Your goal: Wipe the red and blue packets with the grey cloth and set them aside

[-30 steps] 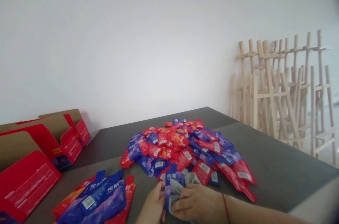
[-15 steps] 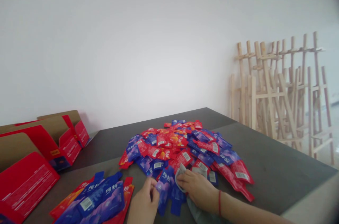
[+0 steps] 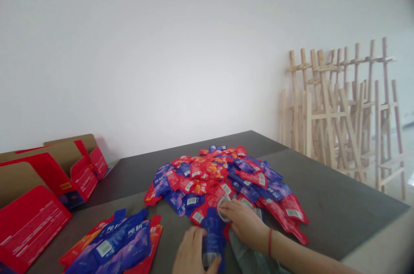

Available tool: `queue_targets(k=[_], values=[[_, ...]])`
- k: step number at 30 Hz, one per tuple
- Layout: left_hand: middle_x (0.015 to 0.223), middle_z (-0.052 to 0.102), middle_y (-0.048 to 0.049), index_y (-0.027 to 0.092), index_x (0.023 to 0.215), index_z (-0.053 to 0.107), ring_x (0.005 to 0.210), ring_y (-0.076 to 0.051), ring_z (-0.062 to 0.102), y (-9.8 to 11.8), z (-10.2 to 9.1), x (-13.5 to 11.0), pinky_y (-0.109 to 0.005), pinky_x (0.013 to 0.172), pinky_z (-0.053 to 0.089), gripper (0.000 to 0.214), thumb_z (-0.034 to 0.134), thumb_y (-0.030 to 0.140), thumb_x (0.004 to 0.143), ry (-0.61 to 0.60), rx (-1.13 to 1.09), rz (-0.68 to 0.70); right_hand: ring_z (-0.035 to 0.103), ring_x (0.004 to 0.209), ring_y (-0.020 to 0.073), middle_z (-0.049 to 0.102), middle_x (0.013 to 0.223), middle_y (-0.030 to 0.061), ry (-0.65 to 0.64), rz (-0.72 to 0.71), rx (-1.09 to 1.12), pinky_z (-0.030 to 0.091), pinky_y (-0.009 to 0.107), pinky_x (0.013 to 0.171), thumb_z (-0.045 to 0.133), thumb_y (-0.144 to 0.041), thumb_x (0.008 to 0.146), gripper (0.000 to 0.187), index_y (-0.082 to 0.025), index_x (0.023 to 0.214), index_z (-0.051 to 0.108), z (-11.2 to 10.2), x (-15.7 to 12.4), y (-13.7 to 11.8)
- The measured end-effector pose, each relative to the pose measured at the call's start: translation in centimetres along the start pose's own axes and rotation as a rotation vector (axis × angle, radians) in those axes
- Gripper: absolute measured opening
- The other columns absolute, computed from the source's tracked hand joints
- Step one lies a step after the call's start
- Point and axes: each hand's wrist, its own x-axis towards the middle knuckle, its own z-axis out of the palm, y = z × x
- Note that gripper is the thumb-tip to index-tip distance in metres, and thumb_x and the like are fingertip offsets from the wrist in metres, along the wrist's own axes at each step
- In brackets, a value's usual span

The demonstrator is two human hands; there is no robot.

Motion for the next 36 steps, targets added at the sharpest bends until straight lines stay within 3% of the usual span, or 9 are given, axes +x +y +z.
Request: queue_targets(k=[3,7,10,13,16,21,28,32,36], values=[[0.133,0.06,-0.0195,0.013,0.128,0.053,0.127,-0.037,0.052,0.3,-1.7,0.5,-0.045,0.107,0.039,0.068,0.073,0.037,0.067,-0.065,0.021,-0.206,0.053,0.118,0.0258,0.062,0.134,0.007,-0.034,-0.134,-0.004,0.041,0.037,0.106,0.05,-0.008,0.077,0.055,-0.017,0.13,0.061,0.2,0.0,-1.3],[0.139,0.057,-0.0181,0.012,0.139,0.04,0.13,-0.03,0.055,1.1,-2.4,1.6,-0.033,0.105,0.041,0.08,0.072,0.021,0.066,-0.185,-0.027,-0.322,0.055,0.113,0.0268,0.063,0.133,0.0074,-0.193,-0.37,-0.063,0.044,0.04,0.1,0.054,-0.021,0.088,0.044,-0.018,0.131,0.059,1.6,0.0,-2.8],[0.114,0.069,-0.0107,0.017,0.13,0.043,0.1,-0.025,0.071,0.9,-2.3,2.7,-0.031,0.081,0.053,0.065,0.064,0.011,0.069,-0.257,-0.263,-0.409,0.054,0.114,0.0275,0.061,0.136,0.0073,-0.186,-0.338,-0.098,0.045,0.041,0.097,0.053,-0.022,0.089,0.044,-0.018,0.132,0.058,2.2,0.0,-2.6],[0.085,0.066,0.0013,0.021,0.111,0.046,0.059,-0.016,0.068,0.2,-2.1,3.6,-0.025,0.048,0.048,0.035,0.051,0.01,0.078,-0.325,-0.496,-0.489,0.052,0.118,0.0282,0.059,0.139,0.0082,-0.149,-0.237,-0.136,0.043,0.041,0.101,0.054,-0.016,0.085,0.048,-0.016,0.133,0.057,2.1,0.6,-2.0],[0.07,0.06,0.0073,0.023,0.095,0.045,0.044,-0.01,0.06,-0.5,-1.8,4.0,-0.019,0.039,0.04,0.017,0.047,0.012,0.083,-0.346,-0.578,-0.507,0.053,0.118,0.0292,0.059,0.138,0.0126,-0.144,-0.202,-0.211,0.043,0.043,0.102,0.054,-0.016,0.085,0.046,-0.01,0.131,0.059,1.7,1.7,-2.1],[0.065,0.063,0.0058,0.021,0.088,0.047,0.041,-0.009,0.06,-1.4,-1.4,4.3,-0.017,0.036,0.036,0.011,0.052,0.015,0.081,-0.355,-0.686,-0.51,0.056,0.105,0.0276,0.067,0.124,0.011,-0.155,-0.388,-0.291,0.047,0.042,0.09,0.056,-0.02,0.088,0.037,-0.012,0.123,0.062,1.8,2.4,-2.9],[0.061,0.066,0.0049,0.02,0.087,0.05,0.038,-0.01,0.061,-1.9,-1.3,4.5,-0.017,0.029,0.026,0.013,0.05,0.015,0.076,-0.368,-0.741,-0.476,0.055,0.104,0.0211,0.066,0.132,-0.0007,-0.164,-0.612,-0.167,0.043,0.036,0.087,0.046,-0.022,0.098,0.038,-0.027,0.133,0.057,1.0,-1.1,-0.8],[0.057,0.064,0.006,0.021,0.084,0.051,0.037,-0.01,0.059,-2.0,-1.1,4.6,-0.017,0.029,0.022,0.012,0.053,0.018,0.073,-0.368,-0.757,-0.452,0.055,0.104,0.0211,0.065,0.133,-0.0003,-0.146,-0.542,-0.169,0.043,0.036,0.09,0.048,-0.023,0.098,0.035,-0.026,0.131,0.059,0.3,-2.3,0.2],[0.052,0.062,0.0063,0.021,0.081,0.051,0.033,-0.009,0.054,-2.1,-1.0,4.8,-0.018,0.029,0.018,0.012,0.05,0.019,0.07,-0.356,-0.758,-0.444,0.057,0.099,0.02,0.067,0.129,0.001,-0.105,-0.539,-0.267,0.044,0.035,0.08,0.055,-0.023,0.094,0.034,-0.023,0.128,0.06,0.7,-1.6,-1.1]])
